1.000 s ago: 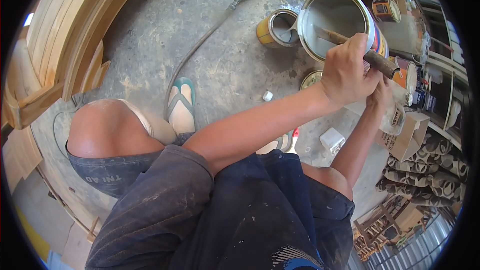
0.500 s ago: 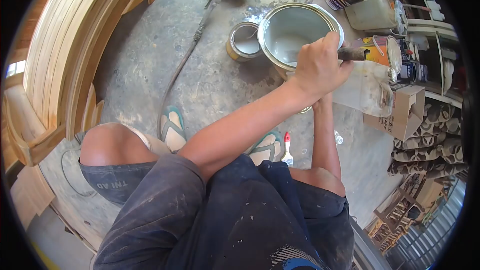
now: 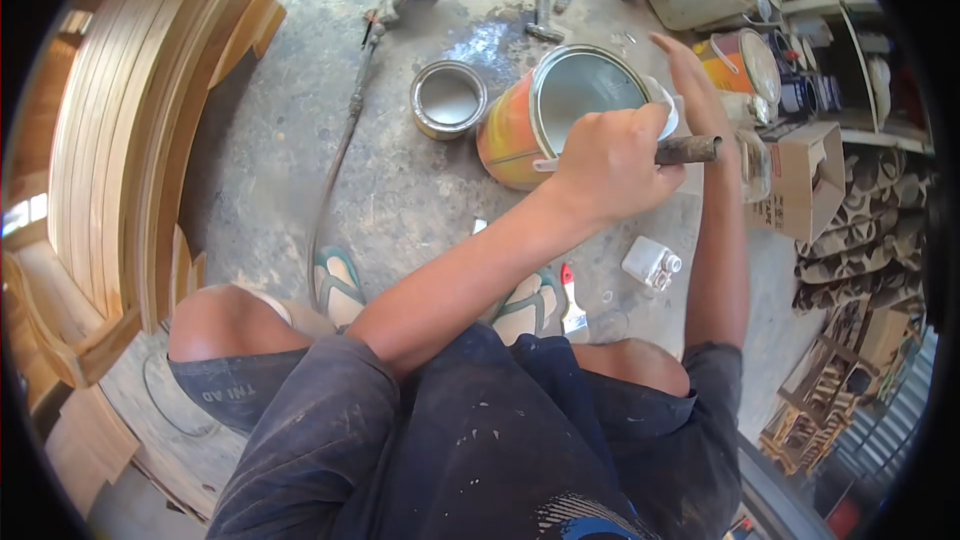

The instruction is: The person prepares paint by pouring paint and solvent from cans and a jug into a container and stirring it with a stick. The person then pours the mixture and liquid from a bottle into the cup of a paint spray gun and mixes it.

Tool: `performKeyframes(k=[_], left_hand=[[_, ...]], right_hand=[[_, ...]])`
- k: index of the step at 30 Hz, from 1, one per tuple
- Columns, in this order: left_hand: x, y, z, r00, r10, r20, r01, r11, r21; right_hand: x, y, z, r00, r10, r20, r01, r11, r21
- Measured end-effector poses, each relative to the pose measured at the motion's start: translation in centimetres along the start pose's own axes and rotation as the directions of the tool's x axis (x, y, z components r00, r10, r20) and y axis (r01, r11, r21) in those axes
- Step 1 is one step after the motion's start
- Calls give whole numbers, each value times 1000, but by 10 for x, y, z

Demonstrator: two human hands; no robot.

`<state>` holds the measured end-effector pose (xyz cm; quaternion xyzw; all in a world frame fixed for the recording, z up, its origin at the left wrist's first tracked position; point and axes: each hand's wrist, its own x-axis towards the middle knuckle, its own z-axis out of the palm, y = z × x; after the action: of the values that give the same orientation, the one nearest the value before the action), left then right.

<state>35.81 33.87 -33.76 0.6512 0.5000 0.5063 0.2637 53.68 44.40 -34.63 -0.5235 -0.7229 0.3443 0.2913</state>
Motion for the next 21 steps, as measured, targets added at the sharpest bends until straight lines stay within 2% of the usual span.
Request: performKeyframes(k=[1, 2, 3, 4, 7, 9, 10, 11, 12, 13, 14, 16, 17, 19, 21], left_hand=[[-1, 2, -1, 998, 56, 9, -56, 998, 4], [-1, 2, -3, 996, 85, 39, -84, 996, -12], [1, 2, -5, 992, 93, 85, -94, 996, 5], [2, 1, -7, 987, 98, 131, -103, 994, 28], [7, -1, -12, 975, 147, 169, -144, 989, -31], [8, -1, -13, 975, 92, 202, -78, 994, -75], [9, 1, -16, 974, 60, 220, -53, 998, -38], [14, 4, -20, 972, 27, 233, -28, 1000, 1], [20, 5, -22, 965, 40, 259, -41, 999, -4], [25, 6, -23, 964, -79, 255, 83, 996, -7], [32, 6, -23, 948, -201, 247, 209, 978, -6], [52, 15, -22, 917, -332, 221, 357, 930, -83], [64, 19, -20, 914, -329, 239, 356, 932, -76], [89, 27, -13, 940, -284, 190, 311, 942, -129], [114, 23, -1, 933, -253, 256, 308, 930, -202]], right_hand=[[13, -18, -2, 982, -72, 173, 88, 992, -88], [25, -29, 4, 931, -70, 357, 150, 968, -201], [31, -42, 10, 875, 168, 454, -4, 940, -341], [37, -61, 21, 760, 401, 512, -136, 868, -478], [38, -81, 43, 604, 236, 762, -23, 960, -279], [35, -82, 45, 570, 86, 817, -84, 995, -46], [41, -71, 44, 642, -130, 756, -103, 962, 252], [45, -58, 39, 709, -321, 627, -84, 845, 528], [39, -51, 24, 730, -314, 607, -82, 841, 535], [29, -42, 4, 891, -305, 337, 35, 786, 618], [18, -31, -13, 964, -263, 40, 173, 734, 657], [-34, -15, -32, 979, -95, -183, 168, 881, 443], [-64, -14, -37, 973, 43, -228, 59, 905, 421], [-120, -4, -32, 922, 111, -372, 24, 940, 342], [-159, 18, -19, 718, -76, -692, 127, 992, 22]])
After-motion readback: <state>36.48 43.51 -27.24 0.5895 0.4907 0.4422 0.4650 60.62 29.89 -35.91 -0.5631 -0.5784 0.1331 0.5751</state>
